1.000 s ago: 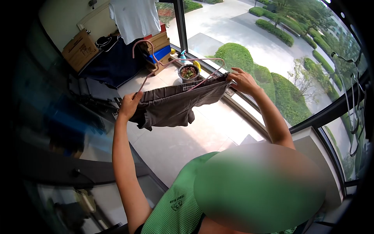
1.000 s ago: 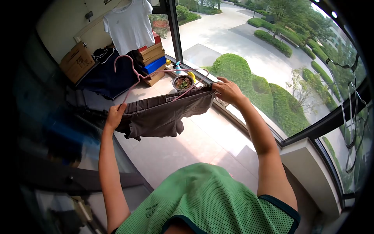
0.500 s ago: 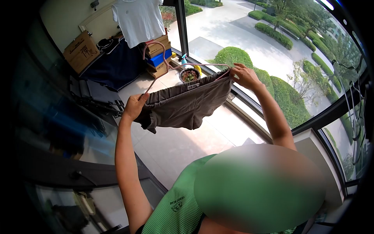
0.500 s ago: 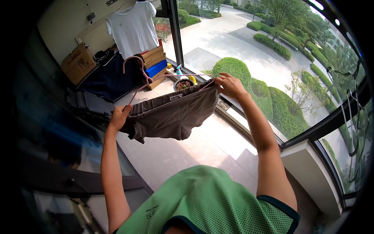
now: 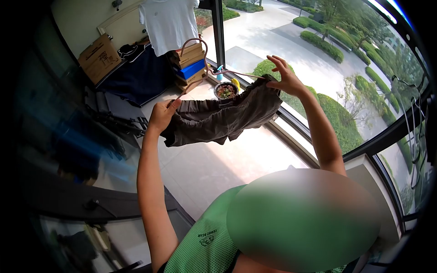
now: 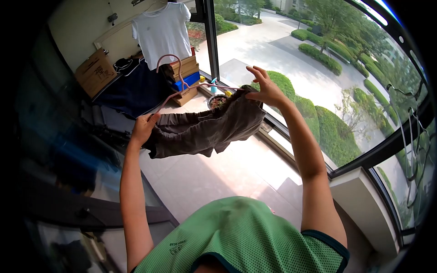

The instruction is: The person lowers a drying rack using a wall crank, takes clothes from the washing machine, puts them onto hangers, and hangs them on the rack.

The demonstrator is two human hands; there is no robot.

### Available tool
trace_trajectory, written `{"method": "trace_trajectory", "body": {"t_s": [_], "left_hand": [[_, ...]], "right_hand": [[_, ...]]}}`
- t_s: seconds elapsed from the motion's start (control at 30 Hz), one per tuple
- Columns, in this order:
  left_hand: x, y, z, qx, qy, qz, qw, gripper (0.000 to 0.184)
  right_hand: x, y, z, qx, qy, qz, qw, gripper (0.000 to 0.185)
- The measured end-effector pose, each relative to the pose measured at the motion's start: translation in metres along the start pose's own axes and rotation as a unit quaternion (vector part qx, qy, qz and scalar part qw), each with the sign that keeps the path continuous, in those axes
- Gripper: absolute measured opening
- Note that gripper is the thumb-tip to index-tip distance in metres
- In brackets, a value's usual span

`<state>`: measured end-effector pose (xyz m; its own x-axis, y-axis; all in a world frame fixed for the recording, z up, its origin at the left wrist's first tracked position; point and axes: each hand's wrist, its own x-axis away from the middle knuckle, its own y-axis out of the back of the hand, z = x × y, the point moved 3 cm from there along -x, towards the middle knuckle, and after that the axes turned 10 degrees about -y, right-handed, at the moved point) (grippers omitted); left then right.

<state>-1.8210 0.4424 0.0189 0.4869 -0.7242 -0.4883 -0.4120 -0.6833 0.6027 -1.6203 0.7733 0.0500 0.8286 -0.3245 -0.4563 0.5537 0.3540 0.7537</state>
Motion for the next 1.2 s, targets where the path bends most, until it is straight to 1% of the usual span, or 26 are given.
{"method": "trace_trajectory", "body": {"t_s": [0.07, 0.1, 0.13, 0.17, 0.2, 0.27, 0.3, 0.33, 0.4, 0.47, 0.53, 0.57, 0.6, 0.67, 0.7, 0.73, 0.8, 0.83, 0.9, 0.93, 0.97, 1.03, 1.07, 1.13, 1.17, 1.2], "left_hand": [[0.003, 0.003, 0.003, 0.002, 0.001, 0.001, 1.000, 0.057], [0.003, 0.004, 0.007, 0.016, 0.009, 0.002, 1.000, 0.057], [0.004, 0.003, 0.012, 0.029, 0.017, 0.002, 0.999, 0.058], [0.006, 0.001, 0.031, 0.054, 0.010, -0.013, 0.998, 0.057], [0.005, 0.004, 0.034, 0.052, 0.013, -0.017, 0.998, 0.057], [0.002, 0.011, 0.045, 0.071, 0.056, -0.052, 0.995, 0.056], [-0.001, 0.021, 0.064, 0.024, 0.064, -0.063, 0.996, 0.055], [-0.006, 0.034, 0.070, 0.011, 0.101, -0.102, 0.990, 0.056], [-0.017, 0.051, 0.088, 0.063, 0.148, -0.154, 0.975, 0.057], [-0.035, 0.057, 0.101, 0.066, 0.157, -0.155, 0.973, 0.058], [-0.056, 0.056, 0.100, 0.019, 0.132, -0.134, 0.982, 0.058], [-0.067, 0.057, 0.129, 0.020, 0.144, -0.109, 0.983, 0.059], [-0.076, 0.059, 0.128, 0.015, 0.143, -0.117, 0.983, 0.059], [-0.095, 0.045, 0.127, 0.079, 0.154, -0.082, 0.982, 0.061], [-0.105, 0.041, 0.127, 0.044, 0.109, -0.133, 0.984, 0.064], [-0.111, 0.042, 0.130, 0.043, 0.109, -0.138, 0.983, 0.064], [-0.121, 0.045, 0.137, 0.073, 0.147, -0.189, 0.968, 0.066], [-0.126, 0.043, 0.142, 0.051, 0.112, -0.186, 0.975, 0.066], [-0.141, 0.033, 0.141, -0.006, 0.044, -0.168, 0.985, 0.049], [-0.149, 0.026, 0.137, -0.036, 0.019, -0.155, 0.987, 0.042], [-0.157, 0.026, 0.142, -0.028, 0.032, -0.171, 0.984, 0.032], [-0.174, 0.028, 0.152, -0.027, 0.036, -0.184, 0.982, 0.031], [-0.182, 0.031, 0.157, -0.025, 0.044, -0.197, 0.979, 0.029], [-0.197, 0.040, 0.164, -0.044, 0.032, -0.207, 0.977, 0.029], [-0.205, 0.043, 0.169, -0.044, 0.018, -0.215, 0.975, 0.029], [-0.214, 0.047, 0.173, -0.044, 0.003, -0.223, 0.974, 0.029]], "right_hand": [[-0.006, -0.007, -0.022, 0.063, 0.051, -0.036, 0.996, 0.026], [-0.010, -0.008, -0.022, 0.042, -0.049, 0.071, 0.995, 0.024], [-0.010, -0.013, -0.024, 0.021, -0.147, 0.178, 0.973, 0.022], [-0.009, -0.015, -0.017, -0.032, -0.118, 0.094, 0.988, 0.021], [-0.011, -0.018, -0.011, -0.033, -0.114, 0.097, 0.988, 0.021], [-0.024, -0.013, 0.007, -0.078, -0.088, -0.008, 0.993, 0.021], [-0.033, -0.011, 0.013, -0.068, -0.071, -0.038, 0.994, 0.020], [-0.044, -0.008, 0.018, -0.070, -0.065, -0.037, 0.995, 0.020], [-0.063, -0.002, 0.026, -0.123, -0.044, -0.018, 0.991, 0.019], [-0.085, 0.000, 0.030, -0.156, -0.025, -0.005, 0.987, 0.021], [-0.109, -0.003, 0.019, -0.291, -0.033, 0.086, 0.952, 0.022], [-0.124, -0.005, 0.007, -0.321, -0.018, 0.122, 0.939, 0.022], [-0.138, -0.005, 0.003, -0.322, -0.009, 0.123, 0.939, 0.022], [-0.162, -0.009, -0.006, -0.373, -0.018, 0.133, 0.918, 0.024], [-0.177, -0.014, -0.014, -0.386, -0.021, 0.120, 0.915, 0.025], [-0.187, -0.019, -0.020, -0.385, -0.016, 0.123, 0.915, 0.025], [-0.211, -0.026, -0.037, -0.388, -0.074, 0.089, 0.914, 0.023], [-0.221, -0.032, -0.049, -0.388, -0.071, 0.089, 0.915, 0.023], [-0.242, -0.043, -0.074, -0.397, -0.072, 0.033, 0.914, 0.023], [-0.248, -0.051, -0.080, -0.397, -0.070, 0.031, 0.915, 0.023], [-0.254, -0.057, -0.081, -0.345, -0.053, 0.003, 0.937, 0.023], [-0.264, -0.064, -0.079, -0.225, -0.021, -0.043, 0.973, 0.023], [-0.267, -0.066, -0.075, -0.175, -0.006, -0.017, 0.984, 0.021], [-0.278, -0.075, -0.071, -0.068, 0.075, -0.076, 0.992, 0.021], [-0.285, -0.079, -0.074, -0.014, 0.023, -0.042, 0.999, 0.023], [-0.294, -0.084, -0.078, -0.013, 0.023, -0.047, 0.999, 0.023]]}}
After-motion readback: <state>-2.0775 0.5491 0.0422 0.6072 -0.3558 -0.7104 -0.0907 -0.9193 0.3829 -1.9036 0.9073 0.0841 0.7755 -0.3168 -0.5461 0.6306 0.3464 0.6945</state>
